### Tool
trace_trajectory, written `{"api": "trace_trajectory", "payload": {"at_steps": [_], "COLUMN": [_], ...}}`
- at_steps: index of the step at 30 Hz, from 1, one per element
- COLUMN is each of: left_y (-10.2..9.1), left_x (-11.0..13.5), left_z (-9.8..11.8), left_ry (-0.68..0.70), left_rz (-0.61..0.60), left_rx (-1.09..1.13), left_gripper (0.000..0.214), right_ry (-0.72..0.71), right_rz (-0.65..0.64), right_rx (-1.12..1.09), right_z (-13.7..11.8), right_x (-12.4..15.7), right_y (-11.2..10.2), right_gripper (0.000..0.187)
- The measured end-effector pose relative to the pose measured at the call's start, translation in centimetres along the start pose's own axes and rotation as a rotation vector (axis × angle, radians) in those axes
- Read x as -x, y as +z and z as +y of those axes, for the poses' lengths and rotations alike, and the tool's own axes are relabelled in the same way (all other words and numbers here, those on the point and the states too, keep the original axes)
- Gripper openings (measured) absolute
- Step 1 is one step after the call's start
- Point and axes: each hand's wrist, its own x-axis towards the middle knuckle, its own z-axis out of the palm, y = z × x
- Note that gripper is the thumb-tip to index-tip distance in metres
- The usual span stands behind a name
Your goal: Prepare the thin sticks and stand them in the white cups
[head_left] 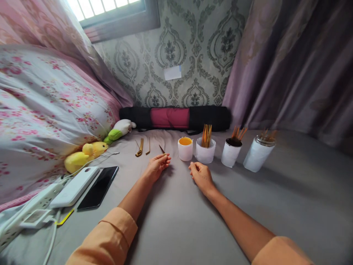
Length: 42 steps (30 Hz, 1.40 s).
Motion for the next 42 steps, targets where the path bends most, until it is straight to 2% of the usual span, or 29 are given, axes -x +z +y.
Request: {"api": "trace_trajectory", "payload": {"at_steps": [13, 21, 27, 32, 42], "left_y": [0.5, 1.4, 1.8, 1.8, 1.6], "left_x": [3.0, 5.1, 5.8, 6.0, 6.8], "left_z": [-2.0, -2.5, -2.7, -3.2, -3.2], "left_ry": [0.094, 0.171, 0.231, 0.339, 0.660], "left_rz": [-0.064, -0.069, -0.031, -0.015, -0.059], "left_rx": [-0.201, -0.296, -0.416, -0.559, -0.755], "left_gripper": [0.036, 0.037, 0.035, 0.033, 0.027], "right_ry": [0.034, 0.099, 0.084, 0.089, 0.056], "right_rz": [-0.023, -0.088, -0.088, -0.095, -0.108], "right_rx": [-0.036, -0.131, -0.142, -0.137, -0.124], "right_z": [-0.4, -1.0, -1.1, -1.3, -1.0], "right_x": [0.2, 0.5, 0.5, 0.6, 0.6], "right_y": [-0.2, -0.5, -0.6, -0.6, -0.6], "right_gripper": [0.042, 0.044, 0.043, 0.043, 0.042]}}
